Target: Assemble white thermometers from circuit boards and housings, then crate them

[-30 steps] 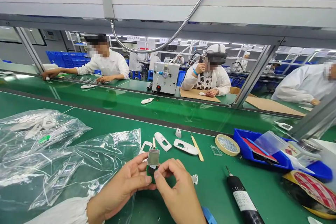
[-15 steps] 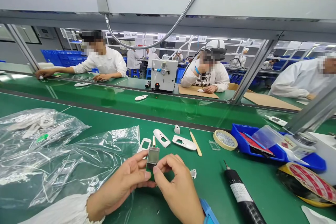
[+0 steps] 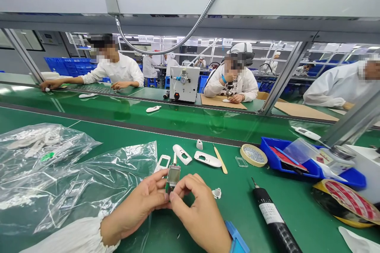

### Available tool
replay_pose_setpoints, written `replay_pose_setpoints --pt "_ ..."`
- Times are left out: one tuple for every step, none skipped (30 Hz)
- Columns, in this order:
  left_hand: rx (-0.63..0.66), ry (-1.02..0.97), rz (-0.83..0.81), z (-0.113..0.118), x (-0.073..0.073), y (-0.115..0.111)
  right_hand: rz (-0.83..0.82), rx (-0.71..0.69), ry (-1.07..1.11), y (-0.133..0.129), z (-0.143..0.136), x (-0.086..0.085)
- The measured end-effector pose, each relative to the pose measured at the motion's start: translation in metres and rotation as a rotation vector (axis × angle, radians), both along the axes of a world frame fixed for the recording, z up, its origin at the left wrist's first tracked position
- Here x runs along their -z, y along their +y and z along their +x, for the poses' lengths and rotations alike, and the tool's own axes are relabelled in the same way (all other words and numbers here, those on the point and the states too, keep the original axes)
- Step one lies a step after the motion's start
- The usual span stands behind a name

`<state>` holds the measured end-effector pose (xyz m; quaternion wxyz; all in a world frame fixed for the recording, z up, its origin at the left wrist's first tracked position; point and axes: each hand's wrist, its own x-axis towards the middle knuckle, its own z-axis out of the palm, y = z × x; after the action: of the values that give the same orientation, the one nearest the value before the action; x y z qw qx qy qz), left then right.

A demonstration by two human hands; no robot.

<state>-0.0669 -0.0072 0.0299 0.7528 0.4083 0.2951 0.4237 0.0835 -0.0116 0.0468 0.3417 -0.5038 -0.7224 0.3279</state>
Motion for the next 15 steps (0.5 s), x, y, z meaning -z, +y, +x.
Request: replay_pose_setpoints --pt "0.001 0.002 -0.001 0.0004 0.0004 0.0000 -0.019 -0.010 0.012 -0.0002 0.0002 -0.0004" --pt "0.002 0.001 -0.002 0.0006 0.0007 0.0000 -0.035 -0.013 0.022 -0.0003 0.0004 -0.0006" --pt "0.003 -0.002 -0.004 0.0007 0.0009 -0.0001 -0.041 -0.010 0.030 -0.0003 0.0005 -0.0008" --pt "0.005 -0.007 -0.004 0.0006 0.0011 -0.0002 -0.039 -0.001 0.034 -0.0003 0.0006 -0.0008" --pt "0.008 -0.014 -0.003 0.0005 0.0012 -0.0003 -0.030 0.012 0.033 -0.0001 0.0006 -0.0006" --pt "0.010 -0.019 -0.004 0.0003 0.0011 -0.0003 -0.018 0.022 0.029 0.0001 0.0005 -0.0004" --pt "0.011 -0.020 -0.006 0.0001 0.0008 -0.0003 -0.010 0.030 0.023 0.0003 0.0004 -0.0001" --pt "0.010 -0.018 -0.008 0.0000 0.0005 -0.0002 -0.001 0.034 0.018 0.0006 0.0002 0.0003" --pt "0.009 -0.015 -0.012 0.0000 0.0001 -0.0002 0.007 0.035 0.013 0.0008 -0.0001 0.0007" --pt "0.007 -0.012 -0.015 0.0000 -0.0003 -0.0002 0.013 0.036 0.011 0.0010 -0.0003 0.0011" --pt "0.006 -0.010 -0.017 0.0000 -0.0006 -0.0003 0.020 0.037 0.011 0.0011 -0.0005 0.0016" --pt "0.007 -0.007 -0.018 0.0000 -0.0007 -0.0003 0.027 0.039 0.013 0.0012 -0.0005 0.0021" --pt "0.009 -0.006 -0.019 0.0000 -0.0007 -0.0005 0.034 0.041 0.013 0.0013 -0.0004 0.0026" --pt "0.011 -0.003 -0.018 -0.0001 -0.0006 -0.0006 0.040 0.042 0.013 0.0013 -0.0002 0.0031" --pt "0.011 -0.001 -0.017 -0.0002 -0.0004 -0.0008 0.045 0.045 0.012 0.0014 0.0002 0.0036"
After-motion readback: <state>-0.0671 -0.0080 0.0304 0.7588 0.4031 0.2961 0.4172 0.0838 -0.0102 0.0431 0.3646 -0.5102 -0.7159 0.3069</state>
